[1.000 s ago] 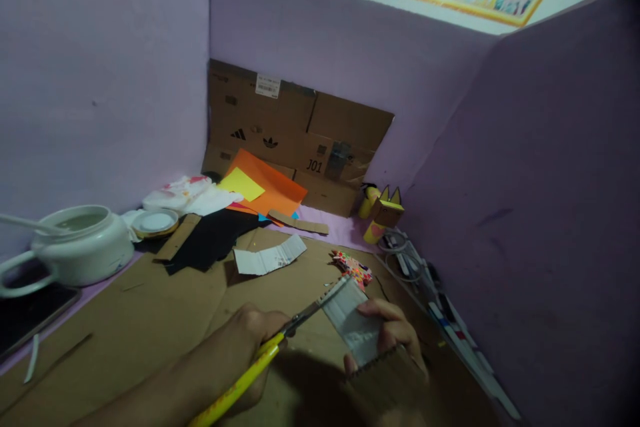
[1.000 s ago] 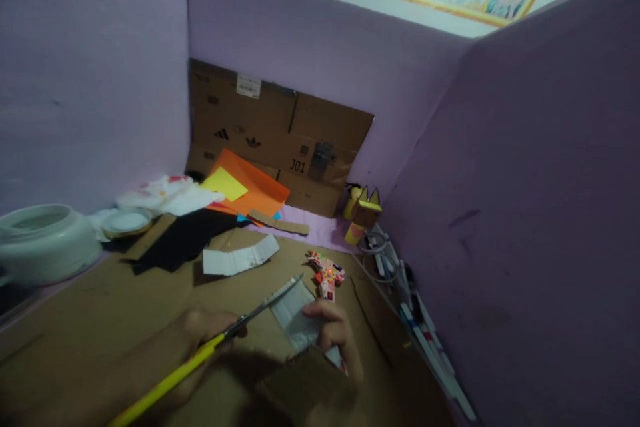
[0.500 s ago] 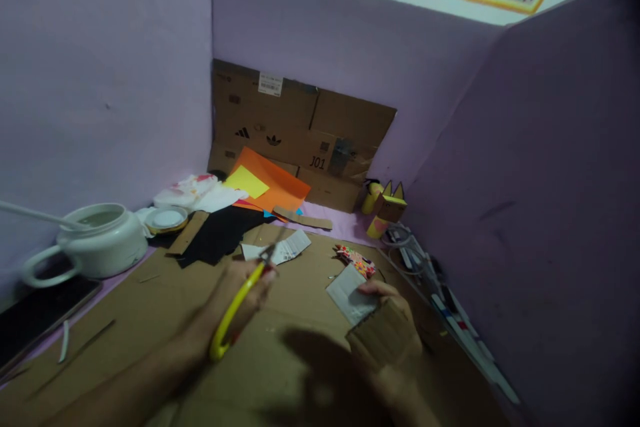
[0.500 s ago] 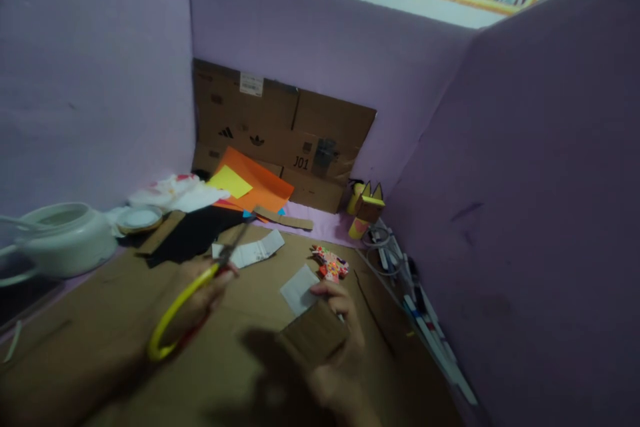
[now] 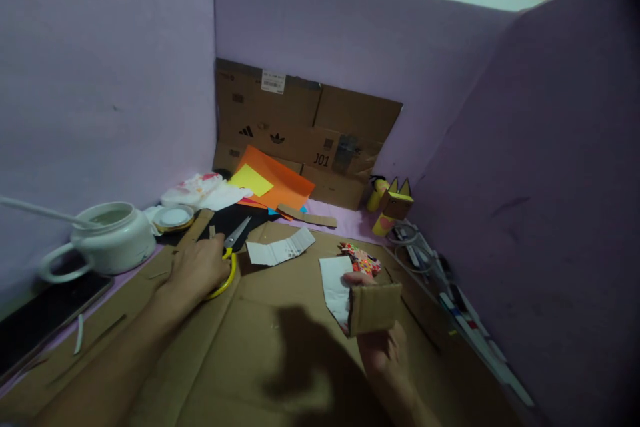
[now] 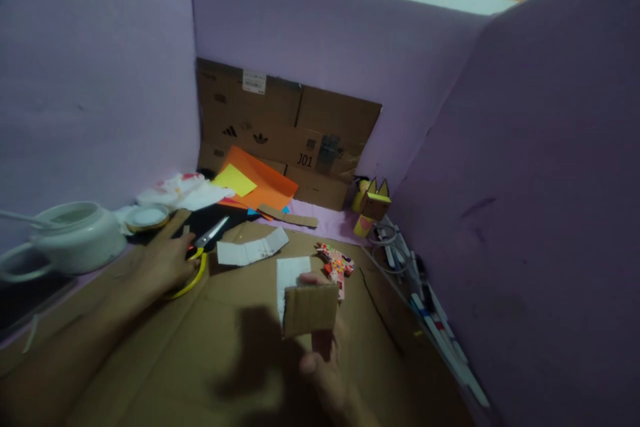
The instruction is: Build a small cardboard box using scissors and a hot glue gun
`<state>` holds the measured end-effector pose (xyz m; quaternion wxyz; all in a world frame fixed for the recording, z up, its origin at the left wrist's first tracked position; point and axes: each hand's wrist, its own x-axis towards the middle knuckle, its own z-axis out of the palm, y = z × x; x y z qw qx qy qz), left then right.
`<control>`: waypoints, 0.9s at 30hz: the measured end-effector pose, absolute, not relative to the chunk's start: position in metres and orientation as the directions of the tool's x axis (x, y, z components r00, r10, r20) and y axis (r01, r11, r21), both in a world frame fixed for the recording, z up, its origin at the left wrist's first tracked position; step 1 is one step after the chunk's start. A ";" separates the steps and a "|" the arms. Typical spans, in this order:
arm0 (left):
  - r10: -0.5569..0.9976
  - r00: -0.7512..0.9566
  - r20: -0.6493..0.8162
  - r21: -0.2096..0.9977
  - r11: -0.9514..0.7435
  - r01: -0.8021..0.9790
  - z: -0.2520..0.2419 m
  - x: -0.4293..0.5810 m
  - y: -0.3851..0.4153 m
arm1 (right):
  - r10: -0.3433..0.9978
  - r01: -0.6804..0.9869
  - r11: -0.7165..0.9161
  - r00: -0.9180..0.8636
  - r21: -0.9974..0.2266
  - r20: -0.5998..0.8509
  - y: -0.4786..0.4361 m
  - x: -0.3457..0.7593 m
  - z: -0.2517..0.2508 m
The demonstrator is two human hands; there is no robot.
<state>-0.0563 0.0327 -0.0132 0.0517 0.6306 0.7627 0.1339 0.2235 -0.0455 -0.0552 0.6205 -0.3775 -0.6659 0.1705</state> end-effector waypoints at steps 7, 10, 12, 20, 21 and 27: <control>0.988 0.136 -0.078 0.803 -0.019 0.595 -0.008 0.005 -0.007 | 0.811 0.169 0.582 -0.191 -0.796 0.552 -0.054 0.212 -0.051; 0.882 0.457 -0.119 0.992 0.092 0.082 -0.020 0.034 -0.024 | 0.820 0.113 0.550 -0.260 -0.827 0.510 -0.057 0.208 -0.049; 0.928 0.356 -0.108 0.993 0.118 -0.006 -0.024 0.043 -0.029 | 0.845 0.056 0.495 -0.262 -0.867 0.465 -0.057 0.205 -0.047; 0.987 0.160 0.031 0.997 -0.041 0.060 -0.016 0.038 -0.029 | 0.973 -0.346 0.052 -0.195 -0.937 0.126 -0.050 0.198 -0.048; 0.987 0.159 0.037 0.995 -0.051 0.080 -0.016 0.038 -0.029 | 0.975 -0.361 0.017 -0.202 -0.933 0.096 -0.049 0.198 -0.048; 0.977 0.190 0.098 0.989 -0.117 0.090 -0.017 0.039 -0.030 | 0.987 -0.325 -0.085 -0.160 -0.942 -0.034 -0.046 0.195 -0.048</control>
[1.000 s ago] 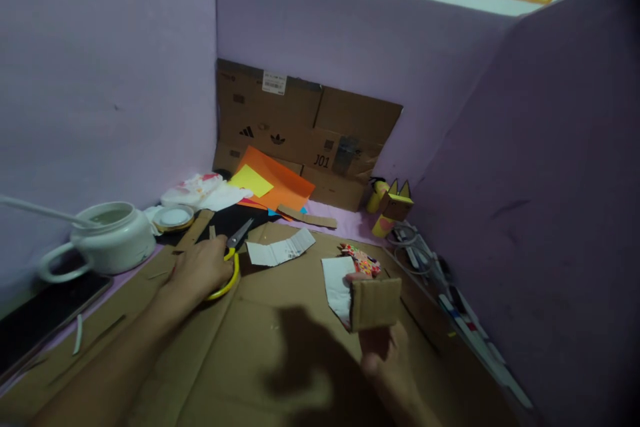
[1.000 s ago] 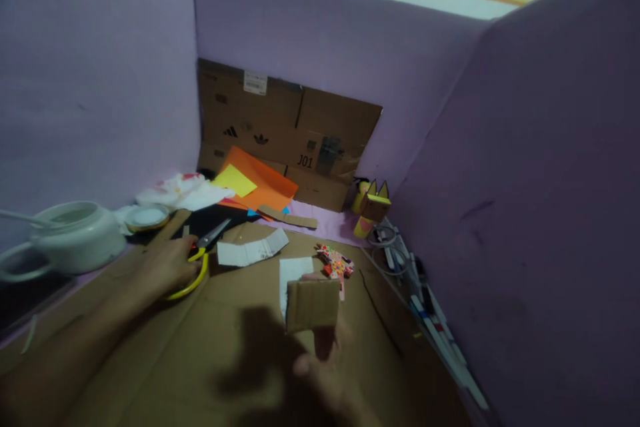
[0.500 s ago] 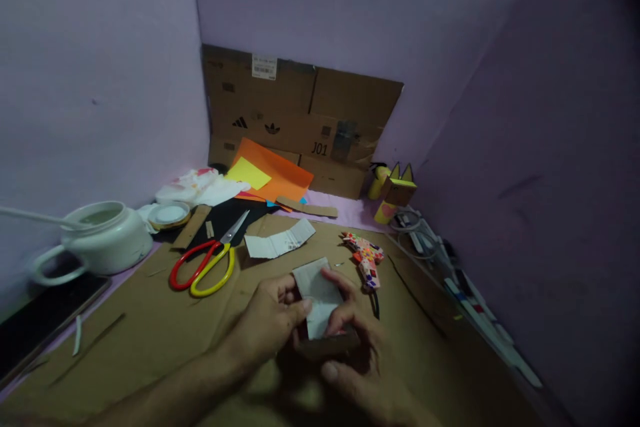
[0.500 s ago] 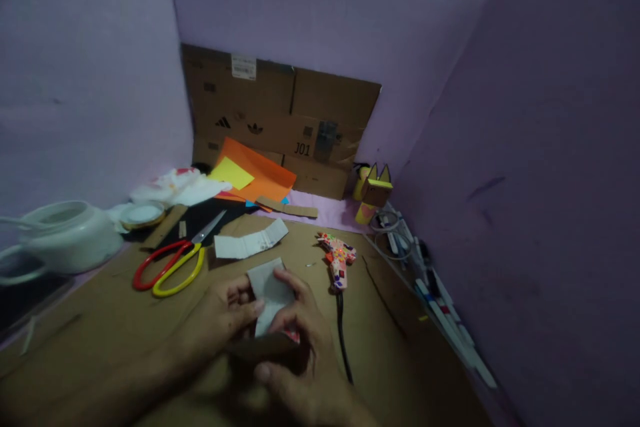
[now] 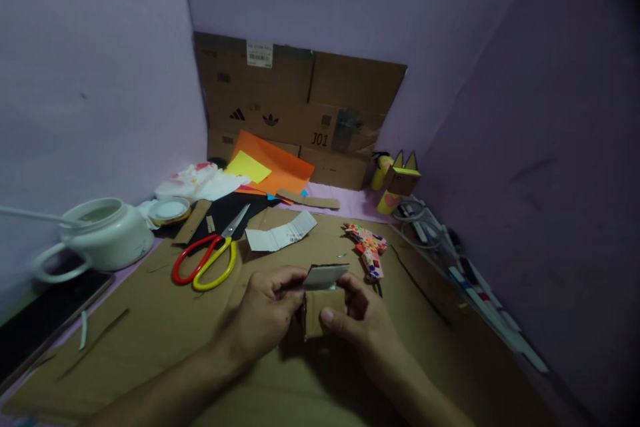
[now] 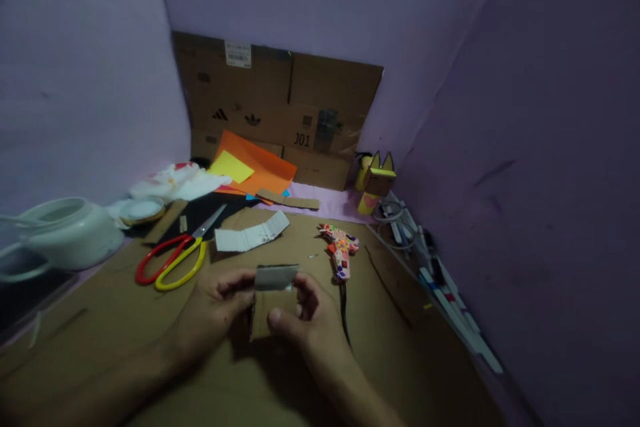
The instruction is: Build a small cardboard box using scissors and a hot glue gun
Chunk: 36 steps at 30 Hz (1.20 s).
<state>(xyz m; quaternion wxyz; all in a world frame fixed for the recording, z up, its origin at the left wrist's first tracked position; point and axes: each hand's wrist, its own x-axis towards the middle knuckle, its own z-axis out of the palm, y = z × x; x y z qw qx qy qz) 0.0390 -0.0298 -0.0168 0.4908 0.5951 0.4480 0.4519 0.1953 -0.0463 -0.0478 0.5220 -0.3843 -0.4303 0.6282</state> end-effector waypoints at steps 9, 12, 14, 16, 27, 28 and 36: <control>0.940 0.336 -0.060 0.995 0.028 0.100 -0.020 0.040 -0.034 | 0.981 -0.297 -0.181 -0.118 -0.938 -0.152 -0.045 0.197 -0.050; 0.951 0.303 -0.068 0.991 0.028 0.134 -0.018 0.043 -0.034 | 0.970 -0.343 -0.228 -0.155 -0.911 -0.185 -0.046 0.195 -0.046; 0.963 0.269 -0.003 0.988 -0.038 0.146 -0.019 0.042 -0.031 | 0.953 -0.414 -0.292 -0.202 -0.862 -0.226 -0.046 0.196 -0.042; 0.964 0.239 0.119 0.971 -0.164 0.176 -0.021 0.039 -0.028 | 0.921 -0.513 -0.383 -0.278 -0.768 -0.274 -0.044 0.199 -0.037; 0.832 0.541 0.121 0.898 -0.324 0.298 -0.020 0.032 -0.028 | 0.887 -0.399 -0.449 -0.308 -0.799 -0.344 -0.044 0.199 -0.042; 0.833 0.549 0.070 0.928 -0.256 0.271 -0.020 0.031 -0.027 | 0.896 -0.401 -0.432 -0.296 -0.808 -0.332 -0.044 0.200 -0.042; 0.832 0.479 -0.280 0.951 0.308 0.021 -0.034 0.034 -0.023 | 0.947 -0.412 -0.302 -0.235 -0.860 -0.219 -0.041 0.201 -0.044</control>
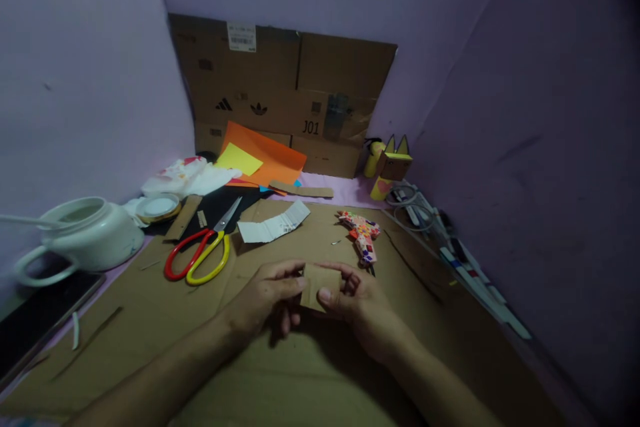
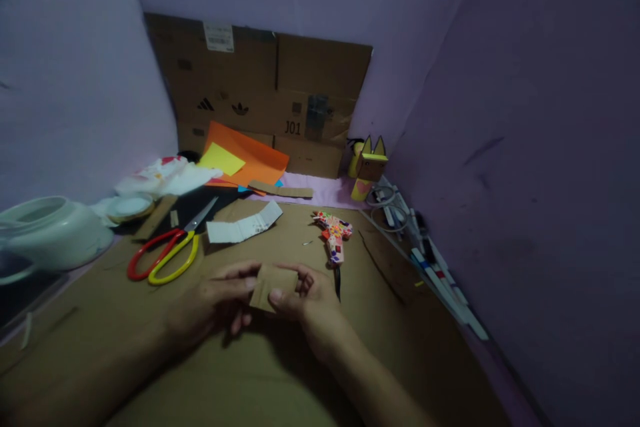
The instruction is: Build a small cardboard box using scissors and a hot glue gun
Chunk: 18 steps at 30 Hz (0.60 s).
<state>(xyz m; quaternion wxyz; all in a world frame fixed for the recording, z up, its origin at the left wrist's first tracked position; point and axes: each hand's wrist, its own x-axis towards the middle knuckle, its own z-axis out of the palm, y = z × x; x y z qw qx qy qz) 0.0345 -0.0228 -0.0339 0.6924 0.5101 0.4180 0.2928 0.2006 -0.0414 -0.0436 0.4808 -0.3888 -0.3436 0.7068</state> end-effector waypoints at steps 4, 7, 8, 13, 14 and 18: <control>0.873 0.417 -0.252 0.967 0.209 0.146 -0.033 0.036 -0.022 | 0.964 -0.363 -0.259 -0.157 -0.895 -0.215 -0.044 0.195 -0.044; 0.908 0.353 -0.224 0.974 0.222 0.049 -0.032 0.036 -0.020 | 0.976 -0.424 -0.190 -0.183 -0.886 -0.122 -0.044 0.194 -0.041; 0.911 0.344 -0.228 0.969 0.247 -0.012 -0.031 0.035 -0.018 | 0.973 -0.453 -0.178 -0.215 -0.874 -0.086 -0.044 0.195 -0.040; 0.852 0.408 -0.328 0.893 0.420 -0.161 -0.030 0.030 -0.012 | 0.923 -0.536 -0.319 -0.362 -0.781 -0.129 -0.041 0.202 -0.033; 0.842 0.418 -0.341 0.883 0.439 -0.166 -0.030 0.029 -0.011 | 0.919 -0.546 -0.337 -0.369 -0.767 -0.141 -0.040 0.203 -0.033; 0.826 0.406 -0.390 0.860 0.484 -0.159 -0.028 0.029 -0.012 | 0.920 -0.568 -0.344 -0.365 -0.748 -0.146 -0.040 0.202 -0.034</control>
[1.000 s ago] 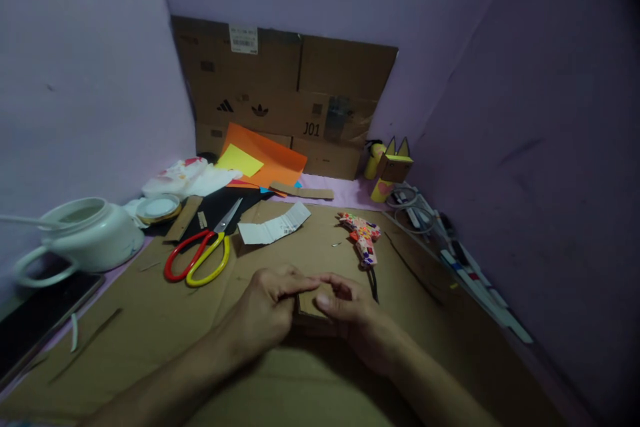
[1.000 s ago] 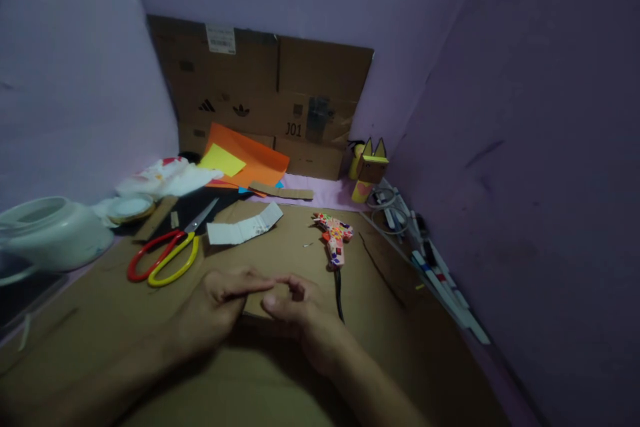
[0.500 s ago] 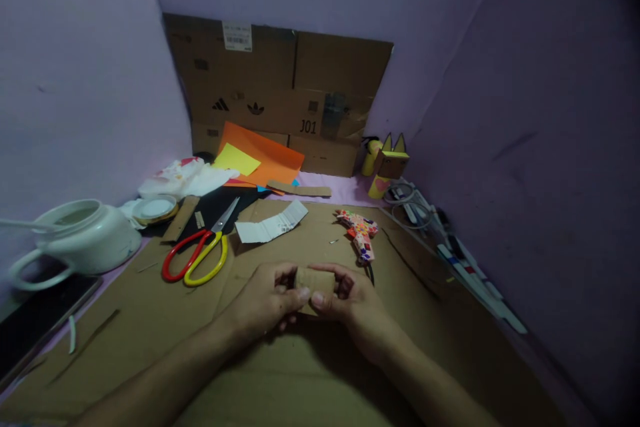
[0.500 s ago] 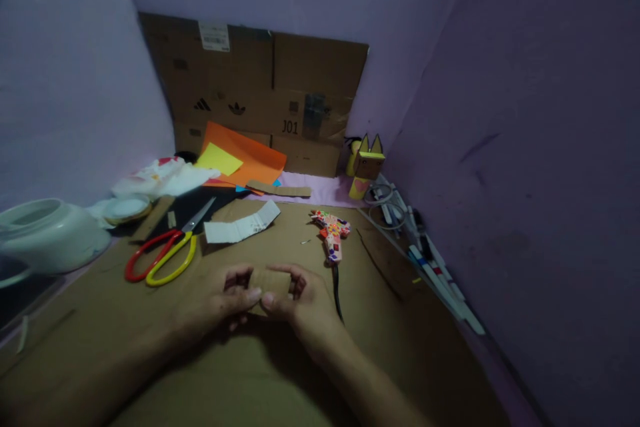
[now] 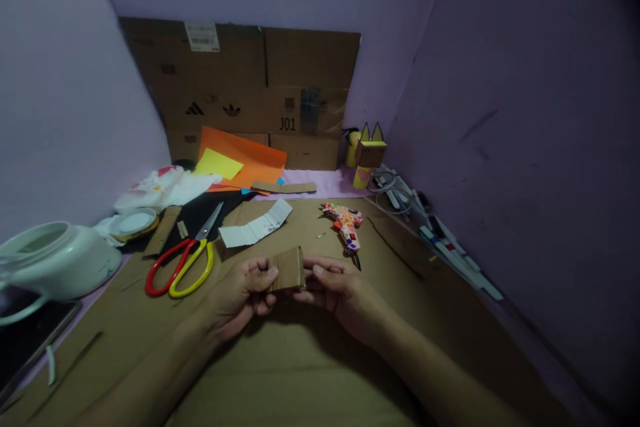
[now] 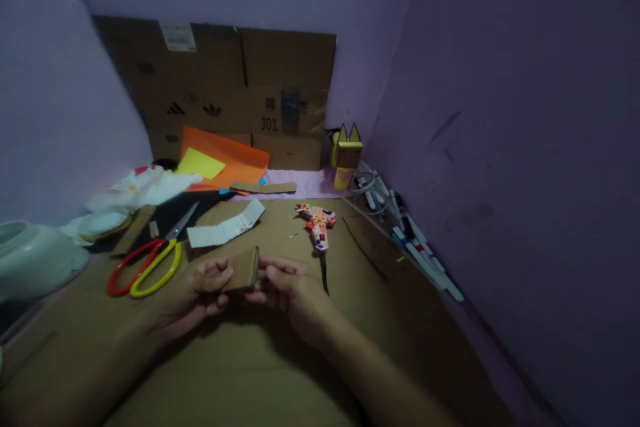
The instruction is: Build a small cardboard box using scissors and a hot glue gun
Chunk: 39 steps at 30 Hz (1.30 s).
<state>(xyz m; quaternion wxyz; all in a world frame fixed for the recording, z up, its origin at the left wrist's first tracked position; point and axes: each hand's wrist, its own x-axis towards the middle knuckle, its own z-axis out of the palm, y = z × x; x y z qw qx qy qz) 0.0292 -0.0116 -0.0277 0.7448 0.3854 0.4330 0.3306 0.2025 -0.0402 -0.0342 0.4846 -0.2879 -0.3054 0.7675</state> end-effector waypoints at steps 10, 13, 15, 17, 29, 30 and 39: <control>0.874 0.391 -0.287 0.952 0.306 0.016 -0.034 0.041 -0.023 | 0.963 -0.400 -0.249 -0.200 -0.882 -0.181 -0.040 0.201 -0.041; 0.876 0.426 -0.225 0.973 0.177 0.150 -0.033 0.039 -0.024 | 0.976 -0.338 -0.211 -0.122 -0.917 -0.179 -0.040 0.200 -0.042; 0.894 0.405 -0.191 0.976 0.129 0.175 -0.031 0.039 -0.027 | 0.985 -0.306 -0.174 -0.068 -0.936 -0.161 -0.042 0.198 -0.043; 0.911 0.364 -0.192 0.976 0.138 0.168 -0.029 0.042 -0.030 | 0.990 -0.286 -0.144 -0.037 -0.947 -0.139 -0.043 0.196 -0.044; 0.826 0.432 -0.363 0.903 0.426 -0.057 -0.035 0.038 -0.014 | 0.964 -0.346 -0.143 -0.262 -0.927 -0.052 -0.039 0.201 -0.042; 0.815 0.451 -0.364 0.900 0.432 -0.056 -0.035 0.038 -0.015 | 0.973 -0.305 -0.117 -0.226 -0.945 -0.047 -0.038 0.201 -0.042; 0.866 0.466 -0.181 0.970 0.237 -0.063 -0.037 0.033 -0.020 | 0.983 -0.301 -0.183 -0.066 -0.936 -0.171 -0.034 0.204 -0.041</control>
